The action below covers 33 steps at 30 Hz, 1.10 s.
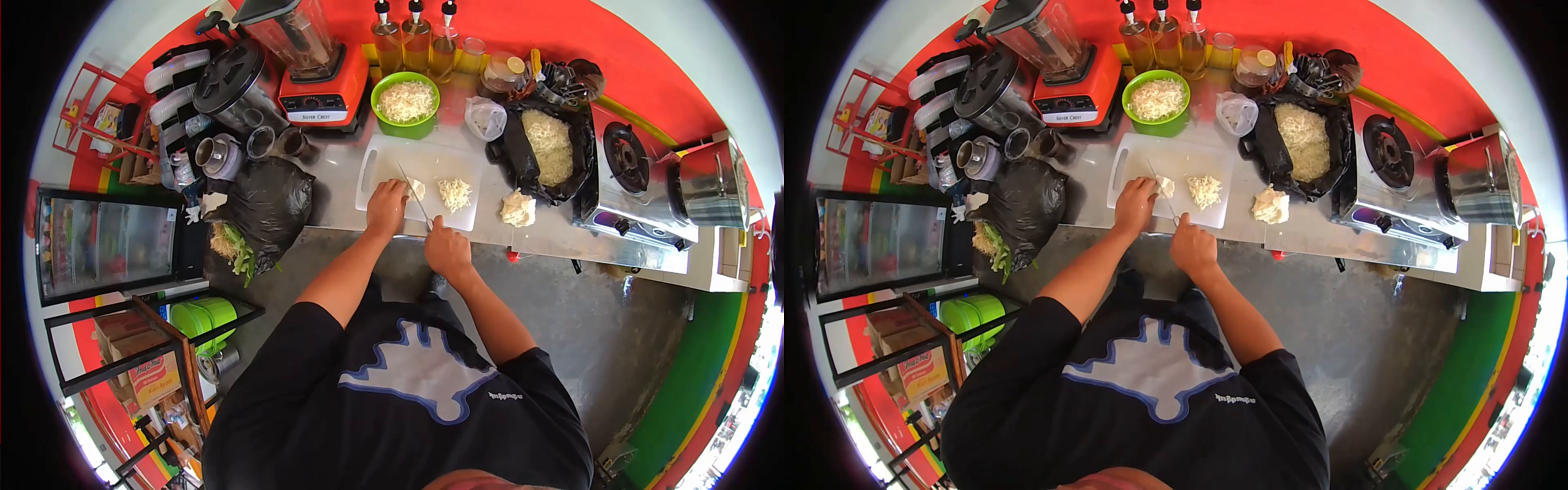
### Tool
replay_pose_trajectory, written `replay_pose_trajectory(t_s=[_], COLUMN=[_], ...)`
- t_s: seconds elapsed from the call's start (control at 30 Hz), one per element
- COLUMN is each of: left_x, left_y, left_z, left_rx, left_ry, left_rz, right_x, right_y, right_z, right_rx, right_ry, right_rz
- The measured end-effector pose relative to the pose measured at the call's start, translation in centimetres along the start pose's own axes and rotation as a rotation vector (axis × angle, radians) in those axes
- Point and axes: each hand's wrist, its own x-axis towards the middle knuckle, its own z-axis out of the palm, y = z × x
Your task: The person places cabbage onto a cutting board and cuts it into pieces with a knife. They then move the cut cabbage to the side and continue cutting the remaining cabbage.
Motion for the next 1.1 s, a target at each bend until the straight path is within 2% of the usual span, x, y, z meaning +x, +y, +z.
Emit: replay_pose_trajectory(t_s=[0.1, 0.27, 0.4, 0.47, 0.53, 0.63, 0.87, 1.1], left_x=[-0.6, -0.8, -0.9, -1.1, -1.3, -1.3, -1.2, -1.3], left_y=[0.1, -1.4, -2.4, -2.3, -2.4, -2.3, -2.4, -2.3], left_z=[0.8, 1.1, 1.7, 1.5, 1.6, 1.5, 1.1, 1.3], left_rx=[-0.007, -0.032, -0.007, 0.044, 0.047, 0.058, 0.025, 0.052], left_ry=[0.078, 0.113, 0.127, 0.065, 0.059, 0.055, 0.05, 0.074], left_rz=[-0.075, 0.067, 0.086, 0.047, 0.036, 0.04, 0.074, 0.082], right_x=[-0.2, -1.3, -1.9, -2.0, -2.1, -1.8, 0.1, 4.6], right_y=[-0.2, -0.4, 0.4, 0.6, 0.8, 1.2, 1.6, 0.0], right_z=[-0.1, -1.9, -2.4, -2.9, -3.2, -2.9, 0.7, 1.0], right_rx=[-0.125, -0.291, -0.366, -0.41, -0.429, -0.476, -0.465, -0.358], right_ry=[-0.071, -0.072, -0.086, -0.094, -0.023, -0.05, -0.064, -0.086], right_rz=[-0.019, -0.07, -0.086, -0.097, -0.127, -0.135, -0.11, -0.084])
